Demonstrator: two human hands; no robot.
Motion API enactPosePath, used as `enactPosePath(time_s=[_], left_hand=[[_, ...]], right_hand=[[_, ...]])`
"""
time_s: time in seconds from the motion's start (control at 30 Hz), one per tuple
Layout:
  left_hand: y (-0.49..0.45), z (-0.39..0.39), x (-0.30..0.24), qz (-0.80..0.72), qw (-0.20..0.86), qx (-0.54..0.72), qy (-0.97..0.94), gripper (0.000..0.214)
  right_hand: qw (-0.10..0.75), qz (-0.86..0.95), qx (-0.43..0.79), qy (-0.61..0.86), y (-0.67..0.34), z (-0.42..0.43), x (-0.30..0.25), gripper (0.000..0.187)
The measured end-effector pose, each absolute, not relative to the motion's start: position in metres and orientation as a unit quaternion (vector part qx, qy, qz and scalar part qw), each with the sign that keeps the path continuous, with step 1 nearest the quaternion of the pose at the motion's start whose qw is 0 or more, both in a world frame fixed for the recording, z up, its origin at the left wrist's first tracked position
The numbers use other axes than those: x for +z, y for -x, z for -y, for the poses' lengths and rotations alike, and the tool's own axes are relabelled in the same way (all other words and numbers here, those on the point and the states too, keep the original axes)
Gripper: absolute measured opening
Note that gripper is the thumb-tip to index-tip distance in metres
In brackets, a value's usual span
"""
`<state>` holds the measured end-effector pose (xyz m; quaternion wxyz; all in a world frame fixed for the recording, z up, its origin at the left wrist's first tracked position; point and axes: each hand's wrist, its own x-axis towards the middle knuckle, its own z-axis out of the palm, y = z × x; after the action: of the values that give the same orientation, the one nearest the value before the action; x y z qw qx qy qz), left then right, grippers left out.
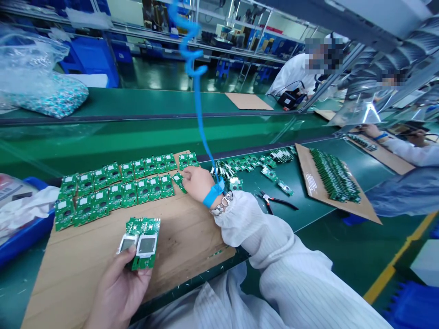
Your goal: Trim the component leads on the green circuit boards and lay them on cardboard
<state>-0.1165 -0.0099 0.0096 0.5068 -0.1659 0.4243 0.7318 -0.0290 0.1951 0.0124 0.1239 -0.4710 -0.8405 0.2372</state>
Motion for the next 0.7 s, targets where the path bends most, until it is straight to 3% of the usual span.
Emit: enactPosePath(time_s=[0.13,0.43,0.7], left_hand=[[0.118,0.011,0.007,-0.420,0.521,0.727,0.152,0.054],[0.119,0.013,0.008,-0.449,0.510,0.717,0.158,0.045],[0.121,0.012,0.007,-0.451,0.504,0.717,0.168,0.048]], right_hand=[[0.096,0.852,0.235,0.458,0.030,-0.192,0.016,0.028],[0.108,0.838,0.261,0.467,0.036,-0.193,0.013,0.046],[0.124,0.834,0.221,0.489,0.026,-0.216,0.022,0.037]])
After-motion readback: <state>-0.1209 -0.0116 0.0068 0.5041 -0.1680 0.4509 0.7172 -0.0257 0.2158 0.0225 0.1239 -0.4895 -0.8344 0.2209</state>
